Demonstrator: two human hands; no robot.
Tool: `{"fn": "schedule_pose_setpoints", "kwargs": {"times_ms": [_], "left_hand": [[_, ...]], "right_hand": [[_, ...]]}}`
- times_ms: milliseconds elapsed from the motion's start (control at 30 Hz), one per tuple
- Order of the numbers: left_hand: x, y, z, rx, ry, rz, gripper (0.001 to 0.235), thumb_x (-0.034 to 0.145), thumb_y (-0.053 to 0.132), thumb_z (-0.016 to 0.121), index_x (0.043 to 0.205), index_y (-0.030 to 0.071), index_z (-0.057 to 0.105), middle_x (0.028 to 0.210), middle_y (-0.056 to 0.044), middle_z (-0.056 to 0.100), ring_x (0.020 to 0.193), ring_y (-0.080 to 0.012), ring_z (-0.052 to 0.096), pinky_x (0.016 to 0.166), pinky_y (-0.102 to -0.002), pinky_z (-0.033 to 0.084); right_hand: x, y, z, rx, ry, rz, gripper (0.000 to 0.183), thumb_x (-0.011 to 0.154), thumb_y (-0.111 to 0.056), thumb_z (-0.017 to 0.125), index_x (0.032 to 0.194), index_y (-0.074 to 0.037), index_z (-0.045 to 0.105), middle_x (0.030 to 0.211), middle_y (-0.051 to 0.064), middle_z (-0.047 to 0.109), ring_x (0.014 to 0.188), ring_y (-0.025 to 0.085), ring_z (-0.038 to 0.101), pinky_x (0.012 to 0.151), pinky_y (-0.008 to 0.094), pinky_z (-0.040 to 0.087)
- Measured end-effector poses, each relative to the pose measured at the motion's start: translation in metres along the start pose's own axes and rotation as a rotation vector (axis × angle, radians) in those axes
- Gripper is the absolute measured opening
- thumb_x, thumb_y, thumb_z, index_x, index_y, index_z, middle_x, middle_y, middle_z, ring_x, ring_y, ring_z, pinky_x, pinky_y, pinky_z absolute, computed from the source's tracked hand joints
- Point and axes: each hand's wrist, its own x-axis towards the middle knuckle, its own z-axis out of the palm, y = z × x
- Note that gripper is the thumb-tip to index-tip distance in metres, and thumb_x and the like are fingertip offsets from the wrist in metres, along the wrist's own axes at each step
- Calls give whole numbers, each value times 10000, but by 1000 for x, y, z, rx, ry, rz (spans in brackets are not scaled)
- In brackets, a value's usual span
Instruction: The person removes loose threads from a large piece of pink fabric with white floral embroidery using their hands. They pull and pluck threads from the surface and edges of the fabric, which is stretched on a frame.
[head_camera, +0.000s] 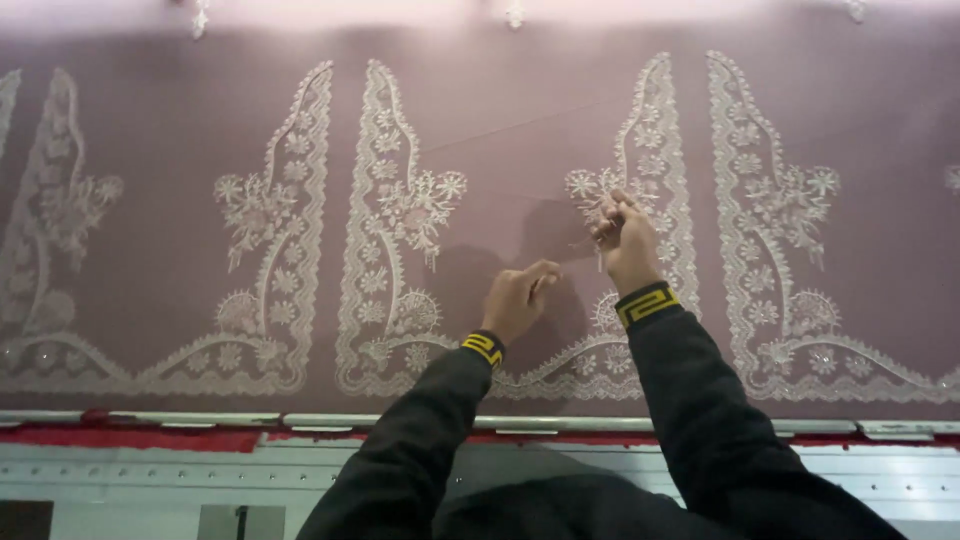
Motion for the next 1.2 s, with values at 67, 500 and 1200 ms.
{"fn": "schedule_pose_setpoints", "kwargs": {"times_ms": [67,500,1200], "left_hand": [[0,9,8,-25,-29,22,195,977,285,565,1130,346,669,757,-128,710,775,-391,708,683,-521,546],[10,51,56,-105,-168,171,286,1019,295,411,1122,272,677,693,-101,678,697,-391,697,611,-523,541],[30,47,24,23,-31,-35,154,1009,303,547,1056,273,691,827,-70,753,844,-355,739,720,-448,584]], "right_hand": [[29,0,-20,6,44,-25,194,1019,-151,464,1161,-171,594,713,-50,501,573,128,516,535,290,432],[62,-74,11,-307,67,2,179,913,-163,490,894,-206,663,583,-154,412,403,5,370,367,185,267],[-3,-12,24,-1426,-194,-884,284,943,-124,573,1113,-217,780,844,146,733,836,397,716,728,534,540]]}}
